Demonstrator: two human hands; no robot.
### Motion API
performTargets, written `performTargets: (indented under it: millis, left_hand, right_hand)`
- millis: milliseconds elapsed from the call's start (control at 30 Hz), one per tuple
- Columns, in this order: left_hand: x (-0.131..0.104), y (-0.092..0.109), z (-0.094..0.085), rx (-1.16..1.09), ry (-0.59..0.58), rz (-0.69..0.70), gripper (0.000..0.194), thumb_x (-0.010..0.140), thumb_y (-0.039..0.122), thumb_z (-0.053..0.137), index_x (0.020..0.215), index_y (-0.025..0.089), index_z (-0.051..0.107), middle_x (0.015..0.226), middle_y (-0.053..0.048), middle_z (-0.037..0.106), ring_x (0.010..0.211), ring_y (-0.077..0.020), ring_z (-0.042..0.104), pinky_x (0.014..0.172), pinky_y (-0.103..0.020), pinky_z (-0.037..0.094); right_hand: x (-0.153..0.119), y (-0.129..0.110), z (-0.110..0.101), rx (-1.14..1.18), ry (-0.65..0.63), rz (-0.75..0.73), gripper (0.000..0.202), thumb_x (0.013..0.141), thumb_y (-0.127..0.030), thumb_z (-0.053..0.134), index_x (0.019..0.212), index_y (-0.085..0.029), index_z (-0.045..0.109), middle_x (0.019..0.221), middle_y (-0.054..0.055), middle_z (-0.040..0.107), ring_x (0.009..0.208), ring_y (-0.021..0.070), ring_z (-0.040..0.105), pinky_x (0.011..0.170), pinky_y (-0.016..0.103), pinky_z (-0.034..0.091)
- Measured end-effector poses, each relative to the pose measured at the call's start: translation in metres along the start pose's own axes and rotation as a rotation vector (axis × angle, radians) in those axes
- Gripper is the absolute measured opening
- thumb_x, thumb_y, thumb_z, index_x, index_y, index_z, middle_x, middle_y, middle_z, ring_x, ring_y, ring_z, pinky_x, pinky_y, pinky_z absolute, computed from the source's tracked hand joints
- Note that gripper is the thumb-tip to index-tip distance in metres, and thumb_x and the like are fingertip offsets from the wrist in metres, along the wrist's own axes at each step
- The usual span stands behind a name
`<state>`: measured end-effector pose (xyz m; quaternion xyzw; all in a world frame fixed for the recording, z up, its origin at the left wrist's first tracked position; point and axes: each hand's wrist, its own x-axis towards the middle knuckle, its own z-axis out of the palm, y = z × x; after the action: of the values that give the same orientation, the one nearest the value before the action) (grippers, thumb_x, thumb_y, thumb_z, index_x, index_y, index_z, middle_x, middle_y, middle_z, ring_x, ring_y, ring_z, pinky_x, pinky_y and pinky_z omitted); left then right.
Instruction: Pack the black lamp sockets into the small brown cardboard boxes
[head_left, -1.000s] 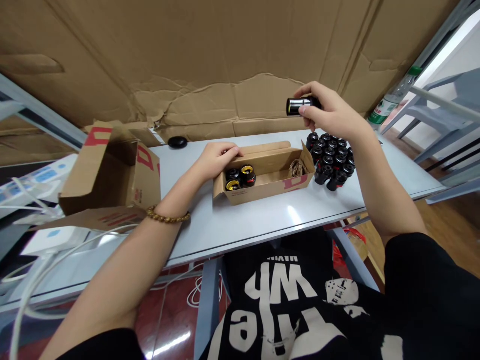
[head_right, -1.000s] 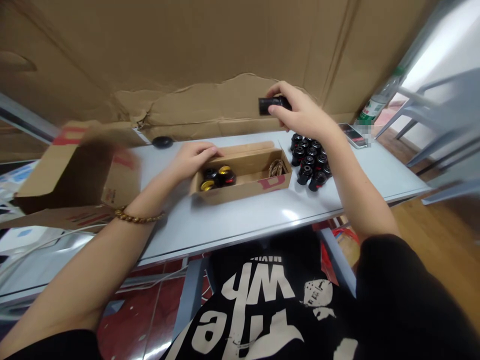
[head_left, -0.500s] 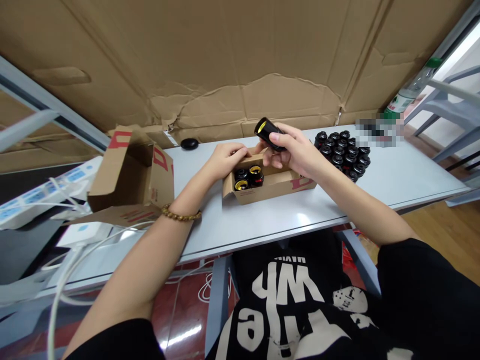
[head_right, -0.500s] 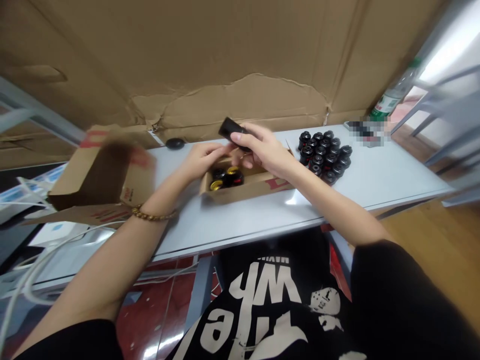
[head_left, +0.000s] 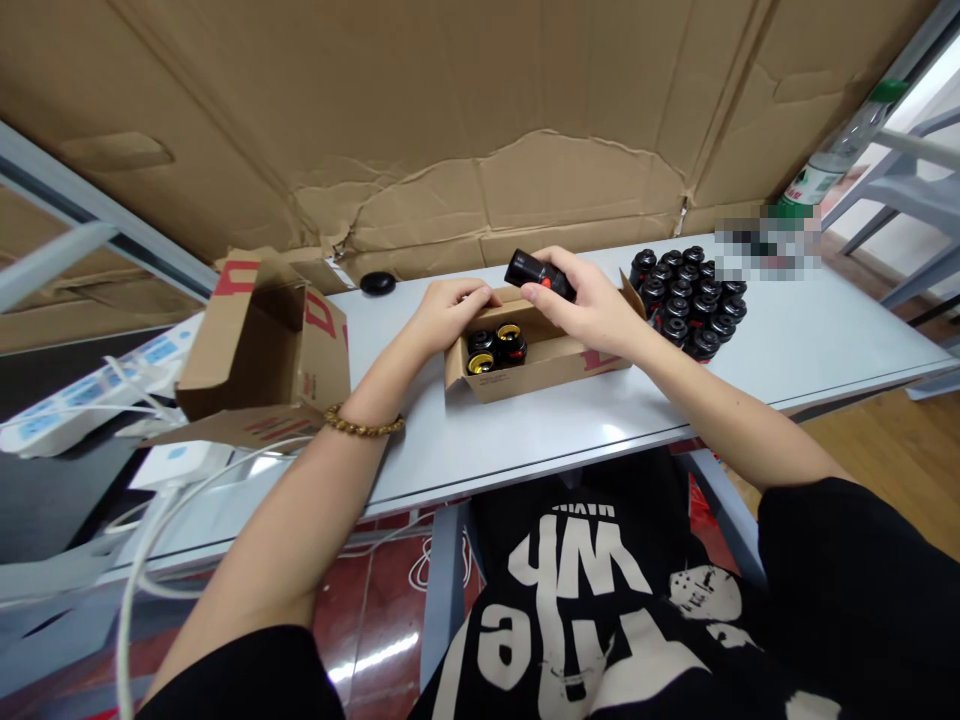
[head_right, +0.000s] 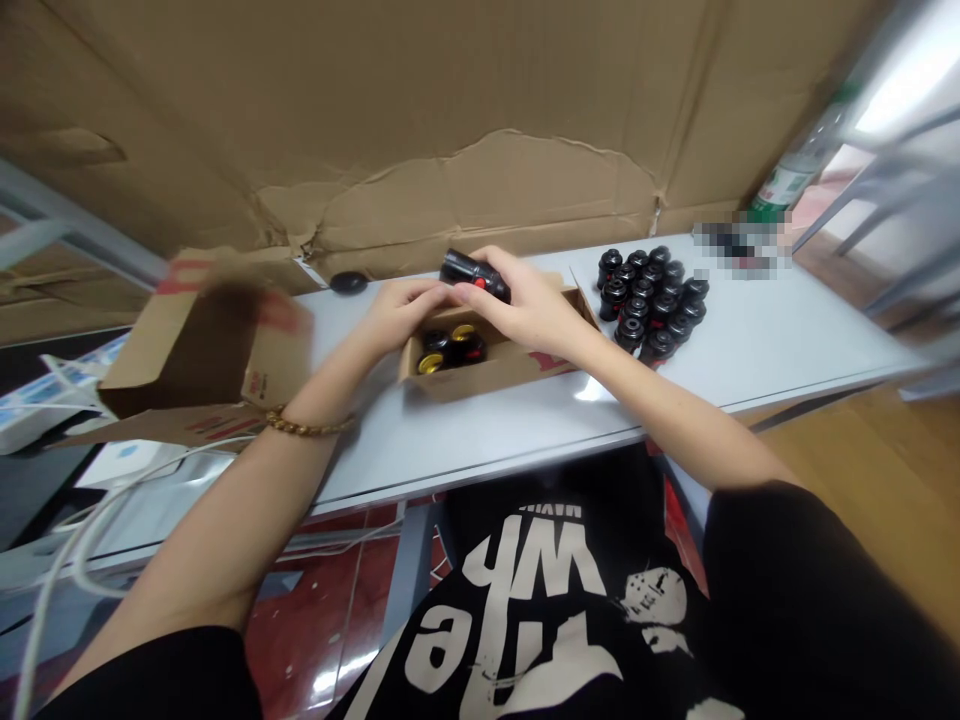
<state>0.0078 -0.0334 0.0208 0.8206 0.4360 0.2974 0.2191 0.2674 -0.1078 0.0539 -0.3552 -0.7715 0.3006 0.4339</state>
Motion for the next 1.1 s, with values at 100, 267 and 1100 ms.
performTargets:
  millis: [100, 267, 1100]
  left_hand:
    - [0.0, 0.0, 0.0, 0.009, 0.001, 0.005, 0.05, 0.102, 0.055, 0.053, 0.091, 0.019, 0.085, 0.096, -0.008, 0.088, 0.095, -0.0287, 0.075, 0.093, -0.039, 0.054]
    - [0.0, 0.001, -0.001, -0.016, 0.008, 0.0, 0.047, 0.102, 0.054, 0.056, 0.094, 0.02, 0.087, 0.103, -0.008, 0.091, 0.102, -0.031, 0.078, 0.099, -0.04, 0.057]
    - [0.002, -0.003, 0.001, -0.064, 0.021, 0.035, 0.04, 0.1, 0.048, 0.057, 0.084, 0.018, 0.079, 0.091, -0.005, 0.084, 0.091, -0.0259, 0.073, 0.091, -0.036, 0.054]
  right_hand:
    - [-0.001, 0.001, 0.001, 0.048, -0.034, 0.012, 0.064, 0.11, -0.084, 0.058, 0.131, -0.024, 0.062, 0.112, 0.009, 0.074, 0.11, 0.0272, 0.07, 0.096, 0.04, 0.058]
    - [-0.001, 0.007, 0.002, 0.018, -0.09, -0.041, 0.065, 0.112, -0.082, 0.053, 0.135, -0.022, 0.066, 0.111, 0.008, 0.072, 0.108, 0.0255, 0.069, 0.1, 0.039, 0.058]
    - [-0.005, 0.002, 0.0, -0.116, -0.083, -0.066, 0.053, 0.114, -0.062, 0.059, 0.146, -0.02, 0.065, 0.14, 0.013, 0.078, 0.124, 0.0287, 0.071, 0.117, 0.044, 0.054]
